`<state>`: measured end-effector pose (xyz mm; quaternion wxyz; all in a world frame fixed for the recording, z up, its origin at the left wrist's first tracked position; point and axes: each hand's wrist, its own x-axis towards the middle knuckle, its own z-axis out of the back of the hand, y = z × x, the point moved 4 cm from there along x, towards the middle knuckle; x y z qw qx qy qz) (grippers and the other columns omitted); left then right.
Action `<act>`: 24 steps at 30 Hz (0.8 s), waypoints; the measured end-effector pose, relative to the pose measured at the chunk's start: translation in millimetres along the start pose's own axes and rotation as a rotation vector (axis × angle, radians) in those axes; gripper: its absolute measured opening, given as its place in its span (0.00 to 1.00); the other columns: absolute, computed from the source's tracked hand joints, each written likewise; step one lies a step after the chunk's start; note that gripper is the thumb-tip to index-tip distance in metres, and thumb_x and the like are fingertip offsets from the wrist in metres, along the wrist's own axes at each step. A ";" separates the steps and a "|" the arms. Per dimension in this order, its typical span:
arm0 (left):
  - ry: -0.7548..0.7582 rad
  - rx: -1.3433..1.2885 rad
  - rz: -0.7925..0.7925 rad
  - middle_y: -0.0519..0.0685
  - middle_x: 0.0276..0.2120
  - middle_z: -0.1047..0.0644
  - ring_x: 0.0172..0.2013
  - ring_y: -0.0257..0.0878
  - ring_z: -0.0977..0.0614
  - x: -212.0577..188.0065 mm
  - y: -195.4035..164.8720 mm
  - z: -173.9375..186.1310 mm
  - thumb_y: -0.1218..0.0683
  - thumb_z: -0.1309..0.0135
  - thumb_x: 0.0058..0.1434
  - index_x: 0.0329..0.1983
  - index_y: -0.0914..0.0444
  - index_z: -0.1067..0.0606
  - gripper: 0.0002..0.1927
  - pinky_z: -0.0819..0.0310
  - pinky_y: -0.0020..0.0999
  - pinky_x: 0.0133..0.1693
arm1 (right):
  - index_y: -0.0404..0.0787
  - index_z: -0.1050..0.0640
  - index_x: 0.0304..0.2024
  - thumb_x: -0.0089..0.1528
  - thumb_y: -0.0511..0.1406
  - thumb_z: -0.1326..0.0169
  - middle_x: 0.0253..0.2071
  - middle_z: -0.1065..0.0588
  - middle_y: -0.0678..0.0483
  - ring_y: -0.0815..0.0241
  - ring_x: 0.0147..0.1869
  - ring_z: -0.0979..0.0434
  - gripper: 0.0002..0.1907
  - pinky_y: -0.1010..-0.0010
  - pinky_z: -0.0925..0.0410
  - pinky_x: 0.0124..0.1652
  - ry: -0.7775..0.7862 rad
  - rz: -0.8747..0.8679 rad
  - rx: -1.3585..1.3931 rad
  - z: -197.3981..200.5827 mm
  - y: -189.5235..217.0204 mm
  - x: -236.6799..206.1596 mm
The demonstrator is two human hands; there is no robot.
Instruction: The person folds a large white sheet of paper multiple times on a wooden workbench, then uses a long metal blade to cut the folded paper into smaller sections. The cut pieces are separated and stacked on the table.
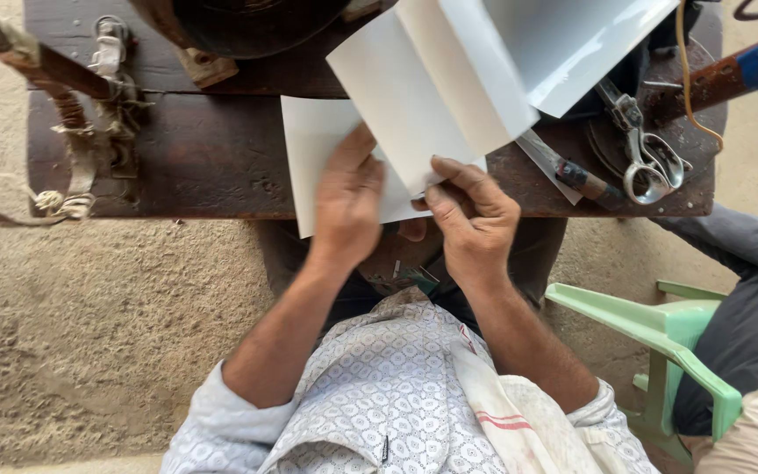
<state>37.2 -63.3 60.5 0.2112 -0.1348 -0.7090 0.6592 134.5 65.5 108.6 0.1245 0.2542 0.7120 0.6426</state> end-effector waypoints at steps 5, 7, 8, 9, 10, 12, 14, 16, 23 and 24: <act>-0.067 -0.226 0.138 0.54 0.60 0.23 0.53 0.40 0.16 4.2 -8.9 27.7 0.52 0.52 0.74 0.80 0.55 0.58 0.39 0.13 0.33 0.48 | 0.32 0.23 0.56 0.66 0.23 0.46 0.47 0.19 0.49 0.62 0.50 0.17 0.15 0.74 0.21 0.46 0.099 -0.135 0.020 -3.0 -19.0 -9.6; -0.084 -0.110 0.101 0.54 0.54 0.20 0.50 0.39 0.15 9.0 -12.6 32.8 0.55 0.43 0.73 0.80 0.54 0.62 0.46 0.13 0.32 0.45 | 0.32 0.22 0.56 0.66 0.22 0.45 0.48 0.20 0.47 0.61 0.51 0.18 0.15 0.72 0.22 0.49 0.248 -0.056 -0.086 -10.8 -21.9 -13.2; -0.103 -0.081 0.115 0.53 0.51 0.19 0.47 0.38 0.14 11.2 -12.5 35.0 0.56 0.43 0.71 0.79 0.54 0.62 0.47 0.12 0.31 0.44 | 0.32 0.21 0.56 0.67 0.22 0.44 0.48 0.21 0.47 0.60 0.51 0.18 0.15 0.72 0.23 0.51 0.321 -0.015 -0.140 -14.3 -23.0 -14.5; -0.117 -0.056 0.131 0.51 0.47 0.18 0.45 0.36 0.14 13.2 -11.7 36.0 0.57 0.43 0.69 0.79 0.54 0.62 0.47 0.12 0.30 0.42 | 0.33 0.20 0.54 0.66 0.23 0.43 0.46 0.20 0.48 0.61 0.48 0.18 0.14 0.74 0.23 0.48 0.356 -0.028 -0.168 -15.4 -25.3 -15.8; -0.129 -0.033 0.147 0.49 0.43 0.18 0.42 0.35 0.13 14.9 -10.6 36.9 0.58 0.43 0.67 0.78 0.53 0.62 0.48 0.11 0.29 0.41 | 0.33 0.19 0.52 0.65 0.24 0.42 0.44 0.19 0.49 0.63 0.46 0.17 0.12 0.75 0.23 0.45 0.389 -0.041 -0.200 -15.1 -27.0 -15.3; -0.142 -0.026 0.063 0.49 0.46 0.18 0.44 0.34 0.15 17.1 -13.2 40.5 0.60 0.42 0.68 0.76 0.56 0.45 0.37 0.12 0.29 0.44 | 0.34 0.19 0.47 0.64 0.27 0.40 0.42 0.19 0.50 0.64 0.44 0.17 0.09 0.77 0.22 0.42 0.324 0.011 -0.385 -8.8 -26.7 -12.4; -0.162 0.072 0.072 0.50 0.44 0.18 0.41 0.34 0.18 18.2 -13.3 48.3 0.60 0.40 0.68 0.69 0.58 0.31 0.26 0.16 0.29 0.42 | 0.36 0.19 0.43 0.65 0.30 0.38 0.42 0.22 0.51 0.64 0.44 0.16 0.05 0.78 0.20 0.41 0.129 0.142 -0.685 3.6 -20.4 -7.5; -0.190 0.266 0.173 0.51 0.38 0.18 0.33 0.36 0.22 18.6 -11.9 59.3 0.59 0.36 0.68 0.57 0.60 0.18 0.15 0.23 0.29 0.35 | 0.35 0.23 0.49 0.63 0.33 0.36 0.48 0.27 0.44 0.54 0.51 0.22 0.14 0.71 0.23 0.45 -0.004 0.328 -0.913 16.2 -9.3 0.1; 0.013 0.459 0.135 0.50 0.44 0.17 0.40 0.37 0.16 23.9 -25.6 63.3 0.57 0.34 0.59 0.54 0.60 0.20 0.19 0.19 0.33 0.39 | 0.30 0.35 0.67 0.60 0.36 0.31 0.48 0.25 0.43 0.55 0.47 0.21 0.39 0.64 0.24 0.39 0.046 0.141 -1.049 40.4 0.6 23.7; 0.043 0.507 0.033 0.51 0.44 0.17 0.43 0.38 0.17 24.7 -31.2 61.7 0.58 0.34 0.59 0.55 0.61 0.20 0.20 0.19 0.36 0.43 | 0.30 0.36 0.68 0.59 0.35 0.32 0.46 0.24 0.44 0.56 0.44 0.20 0.39 0.66 0.24 0.37 0.042 0.069 -1.007 42.6 -1.1 28.4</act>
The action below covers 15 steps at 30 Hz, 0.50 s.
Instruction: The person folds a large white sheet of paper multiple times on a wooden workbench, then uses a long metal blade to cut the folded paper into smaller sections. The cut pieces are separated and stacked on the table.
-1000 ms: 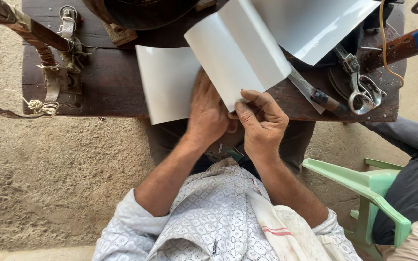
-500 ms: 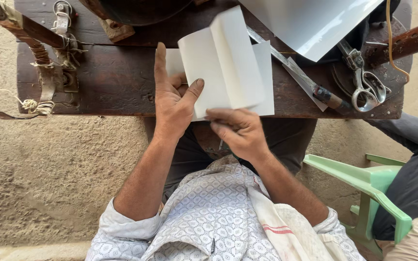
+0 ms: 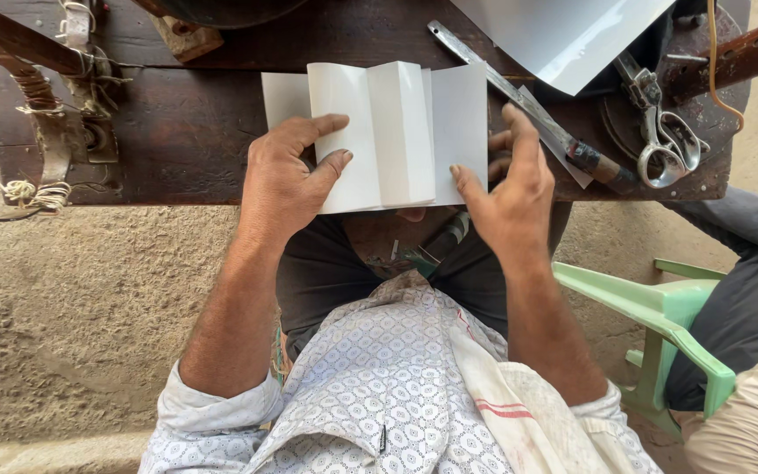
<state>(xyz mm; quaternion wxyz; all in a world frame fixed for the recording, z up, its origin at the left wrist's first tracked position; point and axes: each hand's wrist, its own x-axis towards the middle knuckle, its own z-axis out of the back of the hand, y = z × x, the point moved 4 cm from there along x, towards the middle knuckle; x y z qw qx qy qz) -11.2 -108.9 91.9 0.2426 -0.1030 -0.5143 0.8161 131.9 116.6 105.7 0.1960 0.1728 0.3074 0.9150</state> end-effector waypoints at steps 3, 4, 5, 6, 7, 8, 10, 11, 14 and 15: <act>0.047 0.149 0.026 0.52 0.39 0.20 0.39 0.41 0.20 2.0 -2.5 -0.3 0.58 0.34 0.58 0.56 0.59 0.19 0.21 0.21 0.38 0.42 | 0.30 0.37 0.69 0.58 0.32 0.35 0.43 0.20 0.45 0.59 0.38 0.16 0.40 0.69 0.22 0.33 0.062 -0.117 0.117 -3.3 -6.8 11.2; 0.068 0.202 0.092 0.51 0.36 0.21 0.35 0.41 0.21 2.6 -0.1 0.5 0.57 0.34 0.57 0.56 0.58 0.19 0.22 0.22 0.38 0.40 | 0.29 0.37 0.69 0.57 0.31 0.35 0.42 0.19 0.44 0.58 0.39 0.16 0.40 0.69 0.22 0.34 0.065 -0.116 0.147 -5.8 -7.1 13.6; 0.047 0.228 0.085 0.50 0.35 0.22 0.34 0.40 0.21 3.7 -0.6 2.6 0.57 0.33 0.57 0.57 0.58 0.20 0.22 0.22 0.38 0.39 | 0.29 0.38 0.69 0.57 0.30 0.35 0.42 0.18 0.43 0.58 0.39 0.15 0.41 0.69 0.21 0.36 0.068 -0.112 0.178 -8.6 -7.5 16.4; 0.025 0.255 0.079 0.48 0.35 0.23 0.33 0.40 0.22 4.1 -0.9 4.7 0.56 0.33 0.57 0.57 0.59 0.21 0.23 0.22 0.38 0.38 | 0.29 0.35 0.68 0.58 0.30 0.35 0.43 0.18 0.43 0.58 0.42 0.14 0.38 0.69 0.20 0.38 0.071 -0.107 0.199 -11.4 -8.0 18.7; 0.004 0.282 0.073 0.47 0.34 0.24 0.32 0.39 0.22 3.7 -1.2 6.8 0.56 0.32 0.57 0.57 0.60 0.22 0.24 0.22 0.38 0.37 | 0.29 0.33 0.67 0.59 0.29 0.36 0.45 0.18 0.43 0.58 0.44 0.14 0.36 0.69 0.19 0.41 0.074 -0.102 0.221 -14.1 -8.8 21.7; 0.027 0.306 0.165 0.46 0.36 0.24 0.34 0.38 0.22 2.2 2.8 7.9 0.53 0.33 0.58 0.58 0.58 0.22 0.24 0.22 0.39 0.39 | 0.29 0.31 0.66 0.59 0.29 0.36 0.47 0.18 0.42 0.58 0.47 0.13 0.33 0.69 0.18 0.43 0.077 -0.097 0.245 -16.1 -9.6 24.7; 0.081 0.352 0.344 0.46 0.41 0.24 0.37 0.37 0.21 -3.0 11.3 9.3 0.48 0.34 0.59 0.58 0.53 0.23 0.23 0.20 0.41 0.43 | 0.31 0.26 0.60 0.59 0.30 0.36 0.45 0.17 0.44 0.58 0.45 0.13 0.27 0.68 0.19 0.42 0.091 -0.157 0.189 -16.6 -15.5 33.1; 0.029 0.492 0.199 0.51 0.46 0.25 0.44 0.43 0.24 -4.1 6.5 12.2 0.48 0.32 0.57 0.56 0.53 0.21 0.23 0.25 0.47 0.47 | 0.32 0.23 0.58 0.59 0.30 0.36 0.44 0.17 0.45 0.58 0.44 0.14 0.24 0.68 0.19 0.42 0.097 -0.188 0.159 -15.1 -18.2 36.4; -0.059 0.746 -0.162 0.63 0.61 0.33 0.62 0.58 0.37 -10.1 -1.4 13.8 0.50 0.31 0.54 0.57 0.54 0.21 0.26 0.42 0.60 0.60 | 0.33 0.20 0.53 0.60 0.31 0.37 0.43 0.17 0.44 0.57 0.44 0.14 0.18 0.68 0.19 0.42 0.069 -0.165 0.175 -8.7 -17.3 47.0; -0.039 0.730 -0.220 0.65 0.66 0.37 0.66 0.60 0.43 -11.5 -0.5 11.1 0.54 0.34 0.56 0.62 0.55 0.23 0.28 0.50 0.63 0.64 | 0.33 0.20 0.53 0.60 0.31 0.37 0.43 0.17 0.44 0.57 0.44 0.14 0.18 0.68 0.19 0.41 0.064 -0.153 0.163 -7.5 -15.1 50.5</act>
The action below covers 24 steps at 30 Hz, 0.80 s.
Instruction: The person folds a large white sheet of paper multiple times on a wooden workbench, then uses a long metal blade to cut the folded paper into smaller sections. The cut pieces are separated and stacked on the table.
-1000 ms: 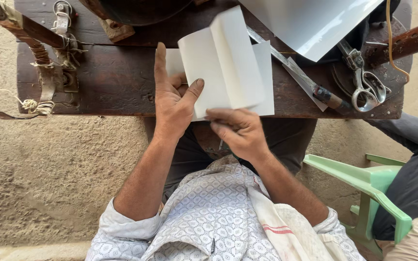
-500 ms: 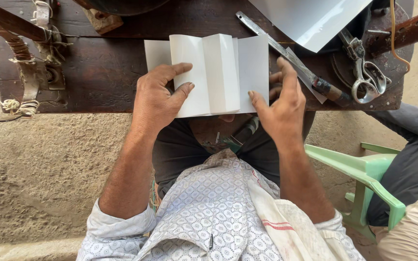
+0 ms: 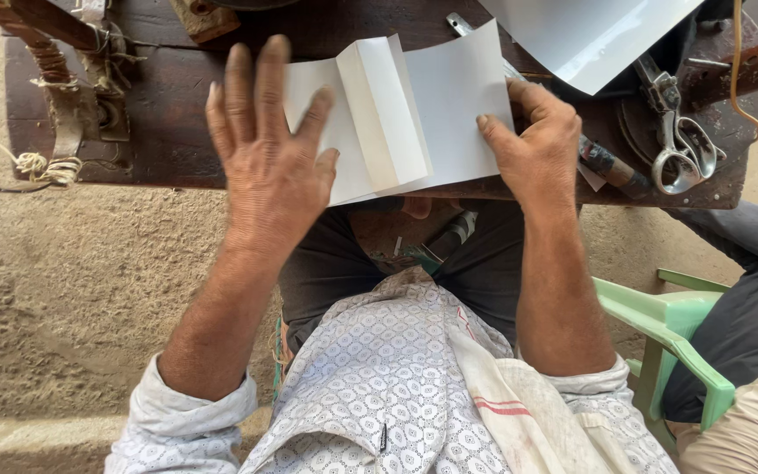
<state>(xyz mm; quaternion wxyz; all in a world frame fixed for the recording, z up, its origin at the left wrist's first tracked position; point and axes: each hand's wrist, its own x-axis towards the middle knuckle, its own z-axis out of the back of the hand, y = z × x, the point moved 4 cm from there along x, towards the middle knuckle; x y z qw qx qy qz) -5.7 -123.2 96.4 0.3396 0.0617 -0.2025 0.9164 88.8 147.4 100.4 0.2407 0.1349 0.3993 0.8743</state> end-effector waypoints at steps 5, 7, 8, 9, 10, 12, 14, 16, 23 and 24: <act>0.160 0.126 -0.226 0.55 0.75 0.40 0.74 0.50 0.48 -5.5 -20.4 -31.5 0.68 0.47 0.58 0.71 0.57 0.28 0.35 0.49 0.47 0.72 | 0.32 0.19 0.52 0.60 0.30 0.38 0.43 0.17 0.44 0.58 0.44 0.14 0.18 0.68 0.20 0.41 -0.017 0.092 -0.001 0.0 21.0 2.6; 0.260 -0.172 -0.084 0.57 0.74 0.38 0.75 0.50 0.44 -6.9 -24.2 -43.8 0.71 0.50 0.61 0.68 0.61 0.27 0.31 0.44 0.47 0.72 | 0.32 0.19 0.51 0.60 0.29 0.38 0.41 0.17 0.45 0.59 0.42 0.15 0.16 0.69 0.20 0.40 -0.016 0.060 0.006 -0.4 24.0 -0.2; 0.262 -0.167 -0.055 0.57 0.73 0.37 0.74 0.51 0.43 -6.2 -25.7 -47.5 0.69 0.49 0.61 0.64 0.61 0.25 0.28 0.43 0.48 0.72 | 0.32 0.18 0.50 0.60 0.29 0.38 0.41 0.17 0.45 0.59 0.41 0.15 0.16 0.69 0.21 0.40 -0.015 0.042 0.008 0.0 24.3 -1.6; 0.263 -0.163 -0.026 0.57 0.72 0.36 0.73 0.51 0.42 -4.7 -26.0 -50.9 0.68 0.48 0.60 0.61 0.61 0.24 0.25 0.42 0.49 0.71 | 0.32 0.18 0.50 0.61 0.30 0.39 0.40 0.17 0.46 0.60 0.41 0.15 0.15 0.70 0.20 0.40 -0.008 -0.002 0.067 0.4 22.5 -2.4; 0.264 -0.159 0.005 0.57 0.71 0.35 0.73 0.52 0.42 -3.2 -25.4 -53.4 0.67 0.47 0.60 0.57 0.61 0.22 0.21 0.41 0.49 0.71 | 0.32 0.18 0.50 0.61 0.31 0.39 0.40 0.17 0.47 0.61 0.40 0.15 0.15 0.71 0.20 0.40 0.000 -0.045 0.127 1.0 20.2 -3.1; 0.195 -0.193 -0.005 0.55 0.68 0.33 0.71 0.51 0.39 0.8 -25.2 -53.9 0.64 0.45 0.64 0.57 0.61 0.22 0.18 0.42 0.52 0.72 | 0.30 0.19 0.51 0.63 0.32 0.39 0.41 0.17 0.46 0.61 0.41 0.16 0.15 0.72 0.21 0.42 0.041 -0.087 0.299 -0.4 16.4 -2.6; 0.143 -0.189 -0.026 0.54 0.66 0.32 0.71 0.50 0.39 4.0 -24.1 -54.0 0.60 0.44 0.67 0.60 0.60 0.22 0.17 0.44 0.54 0.74 | 0.27 0.20 0.51 0.64 0.32 0.38 0.42 0.18 0.45 0.60 0.42 0.18 0.16 0.71 0.24 0.46 0.108 -0.088 0.525 -2.3 14.2 -1.9; 0.106 -0.148 -0.061 0.54 0.66 0.33 0.71 0.49 0.41 7.8 -23.7 -54.3 0.55 0.43 0.69 0.65 0.58 0.24 0.20 0.49 0.56 0.77 | 0.27 0.20 0.52 0.65 0.33 0.39 0.42 0.18 0.45 0.61 0.43 0.18 0.16 0.73 0.25 0.48 0.170 -0.121 0.578 -5.0 11.4 -3.5; 0.209 -0.075 -0.036 0.55 0.76 0.48 0.74 0.53 0.58 17.0 -21.8 -60.4 0.31 0.57 0.65 0.74 0.50 0.38 0.37 0.74 0.62 0.71 | 0.28 0.20 0.52 0.64 0.32 0.40 0.43 0.19 0.46 0.62 0.45 0.19 0.16 0.73 0.27 0.52 0.229 -0.121 0.612 -11.3 8.0 -9.2; 0.249 -0.076 -0.038 0.54 0.76 0.49 0.75 0.52 0.59 17.9 -20.8 -61.7 0.30 0.58 0.65 0.74 0.50 0.39 0.38 0.75 0.61 0.72 | 0.28 0.20 0.52 0.64 0.31 0.40 0.43 0.18 0.45 0.62 0.45 0.19 0.16 0.73 0.27 0.52 0.206 -0.121 0.612 -11.9 7.2 -7.7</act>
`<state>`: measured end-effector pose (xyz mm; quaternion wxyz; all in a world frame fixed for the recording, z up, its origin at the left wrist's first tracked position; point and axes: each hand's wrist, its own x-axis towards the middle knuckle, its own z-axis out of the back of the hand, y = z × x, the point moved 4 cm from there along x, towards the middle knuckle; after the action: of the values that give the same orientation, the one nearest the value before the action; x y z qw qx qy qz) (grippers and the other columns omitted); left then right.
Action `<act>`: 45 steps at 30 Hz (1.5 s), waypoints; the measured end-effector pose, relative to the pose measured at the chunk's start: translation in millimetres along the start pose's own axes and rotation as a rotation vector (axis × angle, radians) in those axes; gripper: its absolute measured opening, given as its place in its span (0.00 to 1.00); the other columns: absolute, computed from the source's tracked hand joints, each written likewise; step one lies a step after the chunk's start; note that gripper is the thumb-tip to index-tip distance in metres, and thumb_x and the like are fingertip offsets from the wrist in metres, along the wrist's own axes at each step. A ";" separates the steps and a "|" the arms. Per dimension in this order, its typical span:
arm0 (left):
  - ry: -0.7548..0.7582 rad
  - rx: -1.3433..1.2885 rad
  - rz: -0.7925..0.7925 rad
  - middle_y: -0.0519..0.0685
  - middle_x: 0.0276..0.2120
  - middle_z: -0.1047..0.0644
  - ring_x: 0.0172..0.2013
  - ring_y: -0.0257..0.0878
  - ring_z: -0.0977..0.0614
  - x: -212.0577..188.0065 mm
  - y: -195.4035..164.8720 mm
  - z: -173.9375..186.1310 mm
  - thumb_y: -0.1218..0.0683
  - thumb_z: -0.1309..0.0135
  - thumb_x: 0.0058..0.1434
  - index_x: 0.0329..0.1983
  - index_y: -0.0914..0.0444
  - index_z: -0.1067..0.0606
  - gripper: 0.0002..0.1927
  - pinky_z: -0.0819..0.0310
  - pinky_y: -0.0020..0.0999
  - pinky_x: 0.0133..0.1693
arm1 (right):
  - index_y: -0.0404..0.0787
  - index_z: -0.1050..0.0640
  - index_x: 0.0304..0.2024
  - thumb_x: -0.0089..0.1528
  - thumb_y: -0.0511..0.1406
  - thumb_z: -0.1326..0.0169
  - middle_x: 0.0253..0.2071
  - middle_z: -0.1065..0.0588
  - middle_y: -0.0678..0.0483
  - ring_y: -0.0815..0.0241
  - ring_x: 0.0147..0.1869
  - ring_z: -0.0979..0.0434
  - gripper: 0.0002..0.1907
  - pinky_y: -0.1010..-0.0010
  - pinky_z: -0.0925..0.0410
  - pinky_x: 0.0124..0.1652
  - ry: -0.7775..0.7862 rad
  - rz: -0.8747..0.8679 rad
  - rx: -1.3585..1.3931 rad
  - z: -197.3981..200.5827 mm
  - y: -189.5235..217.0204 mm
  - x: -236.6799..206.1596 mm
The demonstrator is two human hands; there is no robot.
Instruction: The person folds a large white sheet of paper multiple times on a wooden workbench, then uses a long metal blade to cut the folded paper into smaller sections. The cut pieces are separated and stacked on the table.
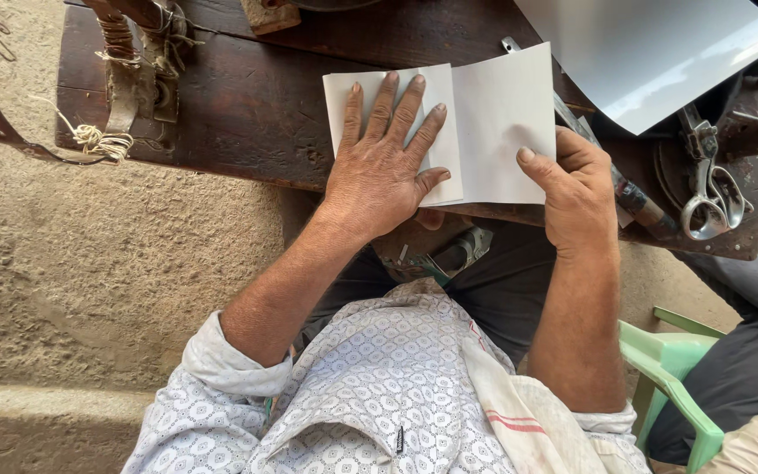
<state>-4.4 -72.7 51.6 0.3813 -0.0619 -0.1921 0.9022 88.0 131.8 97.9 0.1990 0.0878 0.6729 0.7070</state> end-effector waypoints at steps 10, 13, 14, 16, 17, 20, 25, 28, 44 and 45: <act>0.023 -0.008 -0.054 0.51 0.77 0.51 0.75 0.51 0.59 7.8 1.2 -0.3 0.30 0.60 0.65 0.76 0.50 0.41 0.39 0.76 0.60 0.72 | 0.31 0.19 0.51 0.61 0.28 0.38 0.41 0.18 0.45 0.61 0.42 0.17 0.15 0.71 0.24 0.50 -0.149 -0.006 -0.069 -2.8 -1.5 11.2; 0.030 -0.037 -0.030 0.51 0.77 0.51 0.75 0.51 0.59 9.1 1.8 0.8 0.29 0.60 0.65 0.76 0.51 0.41 0.40 0.77 0.60 0.72 | 0.31 0.19 0.50 0.61 0.28 0.38 0.41 0.18 0.45 0.61 0.42 0.17 0.15 0.71 0.24 0.50 -0.144 -0.008 -0.066 -4.4 -0.1 11.6; 0.026 -0.034 -0.017 0.50 0.77 0.51 0.75 0.51 0.60 9.3 2.5 1.9 0.29 0.60 0.64 0.76 0.51 0.41 0.40 0.78 0.61 0.72 | 0.30 0.19 0.50 0.61 0.29 0.38 0.41 0.18 0.45 0.61 0.42 0.17 0.15 0.71 0.24 0.50 -0.144 -0.012 -0.062 -4.8 -0.2 11.5; 0.021 -0.034 0.008 0.50 0.77 0.51 0.75 0.53 0.61 9.1 3.3 4.3 0.28 0.60 0.64 0.76 0.51 0.40 0.41 0.79 0.62 0.72 | 0.30 0.19 0.51 0.61 0.29 0.38 0.41 0.18 0.45 0.61 0.43 0.18 0.15 0.71 0.24 0.51 -0.156 -0.001 -0.093 -5.1 0.0 11.3; 0.024 -0.039 0.019 0.49 0.77 0.51 0.75 0.54 0.61 9.4 3.8 5.4 0.28 0.60 0.64 0.75 0.50 0.40 0.40 0.79 0.63 0.71 | 0.30 0.19 0.51 0.61 0.29 0.37 0.41 0.18 0.45 0.61 0.43 0.18 0.15 0.71 0.24 0.51 -0.160 0.006 -0.108 -5.3 -0.1 11.4; 0.033 -0.053 0.037 0.49 0.77 0.51 0.74 0.58 0.63 10.1 5.1 7.8 0.28 0.60 0.64 0.74 0.47 0.40 0.39 0.80 0.66 0.71 | 0.29 0.20 0.51 0.61 0.29 0.37 0.42 0.18 0.44 0.61 0.43 0.18 0.16 0.71 0.24 0.51 -0.173 -0.004 -0.082 -5.6 -1.6 11.7; 0.042 -0.051 0.024 0.49 0.77 0.52 0.73 0.61 0.65 10.9 7.0 8.1 0.27 0.61 0.63 0.74 0.47 0.39 0.40 0.80 0.70 0.69 | 0.29 0.20 0.51 0.61 0.29 0.37 0.42 0.18 0.44 0.61 0.43 0.17 0.16 0.71 0.24 0.51 -0.182 -0.004 -0.074 -6.2 -2.9 12.4; 0.021 -0.045 0.015 0.49 0.77 0.52 0.73 0.61 0.64 10.4 7.6 8.4 0.27 0.61 0.63 0.74 0.46 0.38 0.39 0.79 0.70 0.70 | 0.28 0.20 0.51 0.60 0.29 0.37 0.41 0.18 0.43 0.60 0.43 0.18 0.16 0.71 0.24 0.50 -0.184 -0.005 -0.083 -6.8 -3.6 13.0; 0.006 -0.097 -0.008 0.49 0.77 0.51 0.74 0.59 0.63 9.4 12.8 9.7 0.27 0.59 0.63 0.72 0.45 0.35 0.38 0.79 0.70 0.70 | 0.28 0.20 0.51 0.59 0.30 0.36 0.41 0.18 0.43 0.60 0.43 0.17 0.18 0.70 0.23 0.49 -0.196 0.014 -0.123 -10.3 -3.2 12.3; 0.005 -0.099 -0.006 0.49 0.77 0.51 0.74 0.59 0.63 9.3 12.9 9.9 0.27 0.59 0.63 0.72 0.45 0.35 0.38 0.79 0.70 0.70 | 0.28 0.20 0.51 0.59 0.30 0.36 0.41 0.18 0.43 0.60 0.43 0.17 0.18 0.70 0.23 0.49 -0.191 0.019 -0.116 -10.6 -3.1 12.5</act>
<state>-22.0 -77.2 56.0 0.3811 -0.0821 -0.2357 0.8902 73.0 127.1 92.1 0.2604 0.1496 0.6079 0.7351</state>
